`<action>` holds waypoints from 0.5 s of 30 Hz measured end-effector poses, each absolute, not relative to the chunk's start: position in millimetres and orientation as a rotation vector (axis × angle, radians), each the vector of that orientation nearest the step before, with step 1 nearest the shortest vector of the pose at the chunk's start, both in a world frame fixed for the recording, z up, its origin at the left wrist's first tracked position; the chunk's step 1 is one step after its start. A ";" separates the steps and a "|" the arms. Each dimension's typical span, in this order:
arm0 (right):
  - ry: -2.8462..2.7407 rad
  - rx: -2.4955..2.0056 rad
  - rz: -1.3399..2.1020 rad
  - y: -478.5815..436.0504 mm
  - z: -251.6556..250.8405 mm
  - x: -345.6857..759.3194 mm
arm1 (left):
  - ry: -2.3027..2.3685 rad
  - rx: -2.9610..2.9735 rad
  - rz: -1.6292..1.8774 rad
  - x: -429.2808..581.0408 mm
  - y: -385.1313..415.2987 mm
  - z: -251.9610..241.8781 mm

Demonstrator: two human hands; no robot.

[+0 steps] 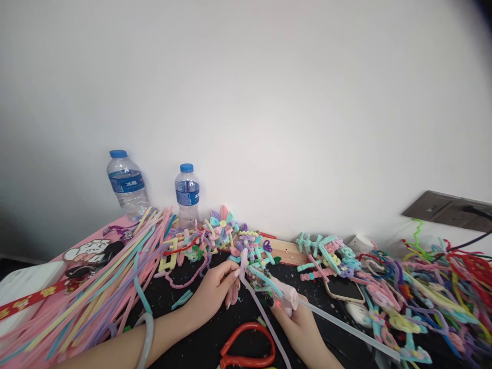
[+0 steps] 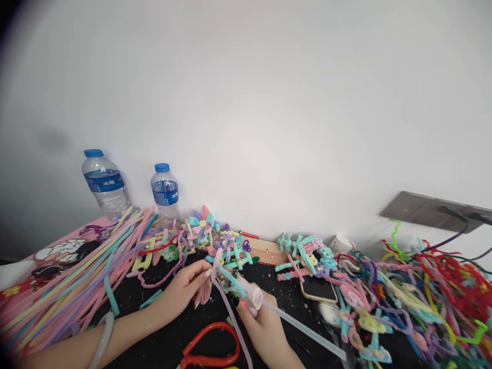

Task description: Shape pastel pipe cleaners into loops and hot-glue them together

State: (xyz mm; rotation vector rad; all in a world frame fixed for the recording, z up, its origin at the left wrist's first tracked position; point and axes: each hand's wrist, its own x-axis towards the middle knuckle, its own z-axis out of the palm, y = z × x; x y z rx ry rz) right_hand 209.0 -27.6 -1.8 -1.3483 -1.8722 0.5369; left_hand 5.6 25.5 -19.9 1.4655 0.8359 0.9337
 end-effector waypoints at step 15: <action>-1.863 -1.328 0.580 -27.1 -4.3 210.7 | 0.837 1.466 0.926 6.1 24.0 -18.9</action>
